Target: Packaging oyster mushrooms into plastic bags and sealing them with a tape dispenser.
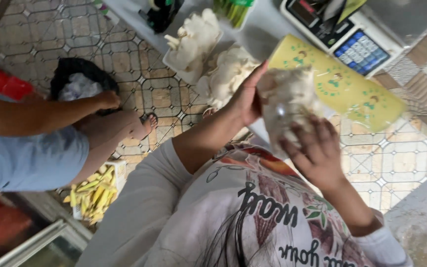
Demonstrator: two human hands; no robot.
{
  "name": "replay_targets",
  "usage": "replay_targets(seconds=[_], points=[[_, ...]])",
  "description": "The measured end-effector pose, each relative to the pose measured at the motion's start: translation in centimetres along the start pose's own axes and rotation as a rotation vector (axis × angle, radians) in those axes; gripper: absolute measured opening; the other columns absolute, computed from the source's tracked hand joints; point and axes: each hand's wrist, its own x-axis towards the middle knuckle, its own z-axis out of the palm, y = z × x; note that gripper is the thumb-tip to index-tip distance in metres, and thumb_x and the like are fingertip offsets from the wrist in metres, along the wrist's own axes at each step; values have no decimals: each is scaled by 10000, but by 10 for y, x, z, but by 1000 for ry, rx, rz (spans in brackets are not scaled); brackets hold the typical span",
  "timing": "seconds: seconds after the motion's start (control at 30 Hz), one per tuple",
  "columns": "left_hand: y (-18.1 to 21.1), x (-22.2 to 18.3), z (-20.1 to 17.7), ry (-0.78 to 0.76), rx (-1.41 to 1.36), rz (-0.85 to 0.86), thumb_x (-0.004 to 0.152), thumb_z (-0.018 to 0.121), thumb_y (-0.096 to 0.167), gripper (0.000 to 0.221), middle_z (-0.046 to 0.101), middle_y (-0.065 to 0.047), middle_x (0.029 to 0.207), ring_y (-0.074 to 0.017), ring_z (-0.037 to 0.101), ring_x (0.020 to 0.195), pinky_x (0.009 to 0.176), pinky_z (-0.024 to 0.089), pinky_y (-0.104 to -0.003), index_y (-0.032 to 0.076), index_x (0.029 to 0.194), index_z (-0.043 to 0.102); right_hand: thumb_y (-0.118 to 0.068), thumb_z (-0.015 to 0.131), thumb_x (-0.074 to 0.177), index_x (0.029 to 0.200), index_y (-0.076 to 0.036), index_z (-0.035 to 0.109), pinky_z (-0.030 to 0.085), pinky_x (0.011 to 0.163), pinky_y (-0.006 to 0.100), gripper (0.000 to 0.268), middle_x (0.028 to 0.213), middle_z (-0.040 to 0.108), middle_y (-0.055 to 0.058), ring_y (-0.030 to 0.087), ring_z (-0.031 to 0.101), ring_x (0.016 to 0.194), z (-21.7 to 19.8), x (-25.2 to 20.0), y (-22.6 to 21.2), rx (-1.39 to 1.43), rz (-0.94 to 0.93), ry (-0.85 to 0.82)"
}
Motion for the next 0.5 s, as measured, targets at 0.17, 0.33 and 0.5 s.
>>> replay_targets(seconds=[0.17, 0.33, 0.5], points=[[23, -23, 33, 154, -86, 191, 844, 805, 467, 546, 737, -139, 1079, -320, 727, 951, 850, 611, -435, 25, 1130, 663, -510, 728, 896, 1209, -109, 636, 184, 1213, 674, 517, 1374, 611, 156, 496, 433, 1439, -17, 17, -4, 178, 189, -21], [-3, -27, 33, 46, -87, 230, 867, 742, 657, 648, 755, -146, 1148, -301, 746, 1013, 908, 610, -473, 95, 1189, 716, -587, 559, 956, 1558, -65, 211, 285, 1198, 629, 869, 1567, 319, 246, 459, 301, 1487, -27, 21, 14, 937, 921, 87], [-30, -14, 22, 50, 85, 207, 899, 640, 741, 794, 735, -160, 1197, -307, 736, 1044, 907, 616, -470, 51, 1293, 645, -639, 596, 832, 1590, 39, 153, 459, 1032, 664, 1109, 1398, 485, 355, 545, 528, 1284, -15, 28, 9, 1521, 1357, -143]])
